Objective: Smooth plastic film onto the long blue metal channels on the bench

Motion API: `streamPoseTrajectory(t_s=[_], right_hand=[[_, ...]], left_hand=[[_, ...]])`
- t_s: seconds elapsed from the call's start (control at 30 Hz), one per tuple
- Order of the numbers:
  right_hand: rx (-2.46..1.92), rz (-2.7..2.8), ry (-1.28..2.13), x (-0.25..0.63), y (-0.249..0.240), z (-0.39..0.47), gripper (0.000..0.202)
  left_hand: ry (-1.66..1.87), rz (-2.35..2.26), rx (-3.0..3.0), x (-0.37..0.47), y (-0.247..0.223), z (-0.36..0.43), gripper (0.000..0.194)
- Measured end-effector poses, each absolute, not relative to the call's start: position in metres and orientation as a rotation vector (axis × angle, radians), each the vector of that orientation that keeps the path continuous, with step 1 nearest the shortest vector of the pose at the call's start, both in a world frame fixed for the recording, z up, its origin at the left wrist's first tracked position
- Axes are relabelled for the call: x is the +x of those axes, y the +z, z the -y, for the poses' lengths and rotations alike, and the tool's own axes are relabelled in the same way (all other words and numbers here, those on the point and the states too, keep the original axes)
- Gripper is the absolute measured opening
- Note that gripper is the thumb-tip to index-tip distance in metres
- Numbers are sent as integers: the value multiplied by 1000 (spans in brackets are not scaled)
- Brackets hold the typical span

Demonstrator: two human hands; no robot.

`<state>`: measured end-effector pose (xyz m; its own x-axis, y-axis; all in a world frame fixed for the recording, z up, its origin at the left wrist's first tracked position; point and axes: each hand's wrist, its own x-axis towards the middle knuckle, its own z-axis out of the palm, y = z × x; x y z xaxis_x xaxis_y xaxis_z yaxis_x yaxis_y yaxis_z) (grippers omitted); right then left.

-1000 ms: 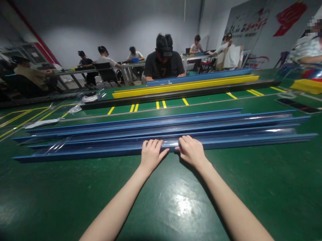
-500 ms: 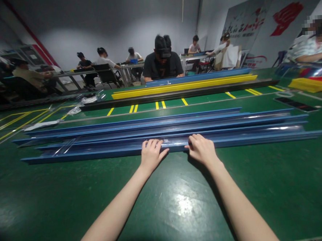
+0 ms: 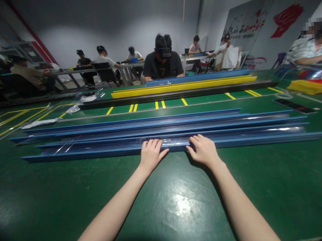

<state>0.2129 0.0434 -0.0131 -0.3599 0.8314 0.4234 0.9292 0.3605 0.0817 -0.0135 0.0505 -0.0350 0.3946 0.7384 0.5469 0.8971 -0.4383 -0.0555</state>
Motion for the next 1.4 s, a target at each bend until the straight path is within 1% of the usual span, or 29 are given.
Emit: streamPoseTrajectory(t_s=[0.23, 0.63, 0.93, 1.17, 1.4], right_hand=[[-1472, 2283, -462, 205, -18, -44, 30], [-1473, 2235, -347, 203, -20, -46, 29], [-1478, 2300, -423, 202, -16, -45, 34], [-1520, 2333, -446, 202, -13, -46, 33], [-1597, 2281, -339, 200, -10, -46, 28]], left_hand=[[-629, 1425, -2305, -13, -34, -49, 38], [-633, 1415, -2295, -13, -34, -50, 36], [-609, 1425, -2306, -13, -33, -49, 35], [-606, 1423, -2303, -13, -33, -50, 35], [-603, 1425, -2306, -13, -34, -49, 35]])
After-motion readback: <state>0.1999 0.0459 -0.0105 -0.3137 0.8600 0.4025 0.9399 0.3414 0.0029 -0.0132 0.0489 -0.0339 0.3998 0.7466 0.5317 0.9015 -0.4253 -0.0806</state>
